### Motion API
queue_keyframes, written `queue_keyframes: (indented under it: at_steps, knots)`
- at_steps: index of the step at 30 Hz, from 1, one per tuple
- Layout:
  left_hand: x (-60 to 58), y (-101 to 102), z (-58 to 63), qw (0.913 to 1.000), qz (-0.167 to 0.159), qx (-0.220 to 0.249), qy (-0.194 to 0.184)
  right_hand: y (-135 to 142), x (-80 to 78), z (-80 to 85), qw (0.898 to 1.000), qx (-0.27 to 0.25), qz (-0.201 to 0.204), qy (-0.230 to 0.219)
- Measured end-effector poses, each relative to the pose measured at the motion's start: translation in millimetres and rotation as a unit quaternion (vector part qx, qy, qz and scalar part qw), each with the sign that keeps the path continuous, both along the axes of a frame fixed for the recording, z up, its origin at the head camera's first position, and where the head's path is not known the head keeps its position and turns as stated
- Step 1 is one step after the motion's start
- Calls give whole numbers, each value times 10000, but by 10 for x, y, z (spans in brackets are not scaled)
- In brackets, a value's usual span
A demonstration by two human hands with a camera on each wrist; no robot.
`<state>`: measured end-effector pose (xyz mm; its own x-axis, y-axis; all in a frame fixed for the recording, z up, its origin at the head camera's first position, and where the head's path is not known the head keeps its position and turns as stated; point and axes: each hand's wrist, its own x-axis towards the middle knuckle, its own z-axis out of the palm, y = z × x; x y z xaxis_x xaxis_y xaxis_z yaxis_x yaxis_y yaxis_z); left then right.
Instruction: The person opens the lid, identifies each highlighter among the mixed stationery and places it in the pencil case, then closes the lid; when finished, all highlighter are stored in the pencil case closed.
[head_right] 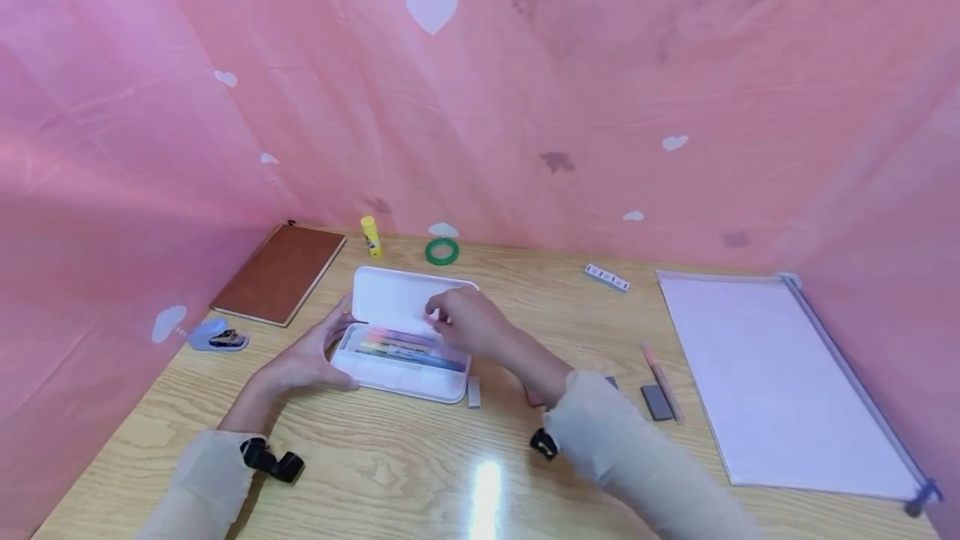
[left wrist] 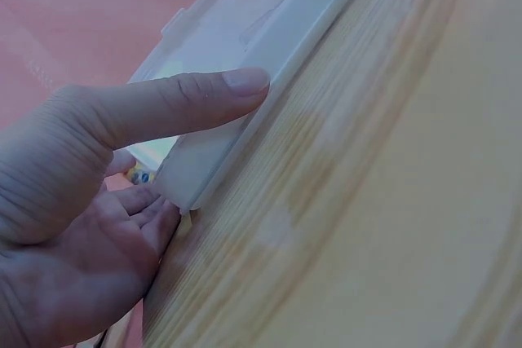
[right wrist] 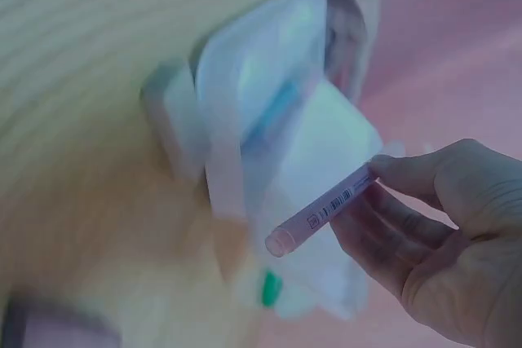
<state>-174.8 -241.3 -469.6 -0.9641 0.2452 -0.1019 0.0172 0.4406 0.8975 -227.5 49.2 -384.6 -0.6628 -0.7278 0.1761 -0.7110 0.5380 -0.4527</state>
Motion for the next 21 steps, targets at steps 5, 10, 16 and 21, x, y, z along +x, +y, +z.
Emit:
queue_keyframes:
  at_steps: [5, 10, 16, 21]
  knots:
    - [-10, 4, -8, 10000, -5, 5, -24, -235, 42, -158, 9994, 270, 234, -27]
    - [-11, -4, -14, 10000, 23, -47, -80, -294, 67, -265, 9988, 437, 201, -81]
    - [17, 8, 50, 10000, -7, -31, -84, -333, 52, -333, 9992, 286, 230, -140]
    - [-7, -17, -29, 10000, -38, 14, 15, -352, 71, -386, 9989, 371, 131, -250]
